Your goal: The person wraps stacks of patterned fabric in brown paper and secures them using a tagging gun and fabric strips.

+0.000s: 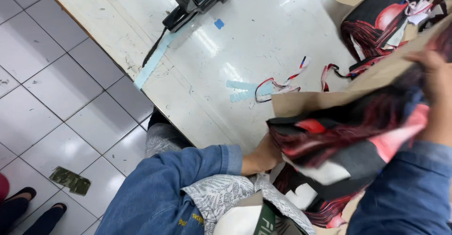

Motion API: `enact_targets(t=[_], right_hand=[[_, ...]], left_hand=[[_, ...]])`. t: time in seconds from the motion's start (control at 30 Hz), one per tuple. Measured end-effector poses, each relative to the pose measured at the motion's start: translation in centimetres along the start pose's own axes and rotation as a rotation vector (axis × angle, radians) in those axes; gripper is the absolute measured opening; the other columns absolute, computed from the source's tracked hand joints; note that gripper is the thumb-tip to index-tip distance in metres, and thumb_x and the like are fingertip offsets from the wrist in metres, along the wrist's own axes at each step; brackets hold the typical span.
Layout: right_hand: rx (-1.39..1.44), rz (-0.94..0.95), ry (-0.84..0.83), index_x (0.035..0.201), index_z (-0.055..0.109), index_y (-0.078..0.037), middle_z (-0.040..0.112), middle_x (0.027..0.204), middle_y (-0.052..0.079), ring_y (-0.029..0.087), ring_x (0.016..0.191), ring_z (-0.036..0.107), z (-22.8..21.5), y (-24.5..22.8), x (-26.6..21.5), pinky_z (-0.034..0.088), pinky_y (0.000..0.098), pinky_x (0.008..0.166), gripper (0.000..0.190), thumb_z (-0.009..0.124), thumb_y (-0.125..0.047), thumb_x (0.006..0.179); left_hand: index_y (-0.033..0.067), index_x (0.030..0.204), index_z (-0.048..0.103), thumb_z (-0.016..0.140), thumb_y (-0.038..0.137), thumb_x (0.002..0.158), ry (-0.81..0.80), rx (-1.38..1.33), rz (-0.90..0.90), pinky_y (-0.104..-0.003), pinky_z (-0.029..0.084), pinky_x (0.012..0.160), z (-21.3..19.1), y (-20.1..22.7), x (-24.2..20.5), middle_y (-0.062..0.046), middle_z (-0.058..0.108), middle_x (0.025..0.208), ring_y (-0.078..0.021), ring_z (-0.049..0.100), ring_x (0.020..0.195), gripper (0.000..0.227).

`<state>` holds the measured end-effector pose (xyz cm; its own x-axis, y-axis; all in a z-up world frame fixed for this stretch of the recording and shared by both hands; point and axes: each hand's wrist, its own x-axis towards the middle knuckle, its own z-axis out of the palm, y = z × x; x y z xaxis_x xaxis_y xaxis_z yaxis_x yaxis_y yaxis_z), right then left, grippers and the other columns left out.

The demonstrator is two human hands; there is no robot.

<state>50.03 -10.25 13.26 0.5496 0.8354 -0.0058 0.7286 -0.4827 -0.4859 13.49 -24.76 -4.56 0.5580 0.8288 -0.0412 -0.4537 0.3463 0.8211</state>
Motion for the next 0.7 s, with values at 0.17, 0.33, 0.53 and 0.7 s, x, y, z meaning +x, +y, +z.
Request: enact_targets(t=[0.17, 0.33, 0.53, 0.7], right_hand=[[-0.048, 0.126, -0.203, 0.124, 0.060, -0.012, 0.063, 0.109, 0.020, 0.036, 0.106, 0.059, 22.5, -8.5, -0.7, 0.046, 0.0466, 0.087, 0.068, 0.077, -0.043, 0.066], [0.052, 0.033, -0.475, 0.146, 0.030, -0.015, 0.055, 0.130, 0.015, 0.025, 0.107, 0.064, 30.8, -19.0, -1.7, 0.050, 0.0408, 0.092, 0.089, 0.069, -0.051, 0.074], [0.499, -0.642, -0.366, 0.131, 0.052, 0.000, 0.061, 0.113, 0.029, 0.042, 0.106, 0.060, 15.6, -20.4, -8.8, 0.048, 0.0489, 0.089, 0.034, 0.056, -0.005, 0.098], [0.717, -0.304, 0.049, 0.123, 0.054, 0.008, 0.061, 0.107, 0.023, 0.026, 0.092, 0.063, 10.0, -6.5, -20.5, 0.053, 0.0361, 0.088, 0.024, 0.050, 0.000, 0.101]], left_hand=[[0.0068, 0.114, 0.064, 0.084, 0.016, 0.067, 0.548, -0.268, -0.429, -0.038, 0.052, 0.078, -5.5, -1.0, -1.3, -0.006, 0.066, 0.098, -0.0189, 0.063, 0.085, 0.051], [-0.0068, 0.088, 0.062, 0.077, 0.006, 0.065, 0.925, -0.478, -0.630, -0.040, 0.052, 0.057, -10.1, 2.4, -2.6, -0.018, 0.067, 0.074, -0.0263, 0.065, 0.059, 0.030], [0.0018, 0.083, 0.060, 0.077, 0.020, 0.075, 0.841, -0.563, -0.677, -0.035, 0.054, 0.060, -12.4, 1.9, -5.1, -0.012, 0.065, 0.072, -0.0238, 0.066, 0.063, 0.026], [0.0089, 0.117, 0.049, 0.068, 0.042, 0.081, 0.685, -0.301, -0.849, -0.046, 0.052, 0.083, -14.4, 6.5, -9.1, -0.014, 0.061, 0.110, -0.0299, 0.062, 0.099, 0.053]])
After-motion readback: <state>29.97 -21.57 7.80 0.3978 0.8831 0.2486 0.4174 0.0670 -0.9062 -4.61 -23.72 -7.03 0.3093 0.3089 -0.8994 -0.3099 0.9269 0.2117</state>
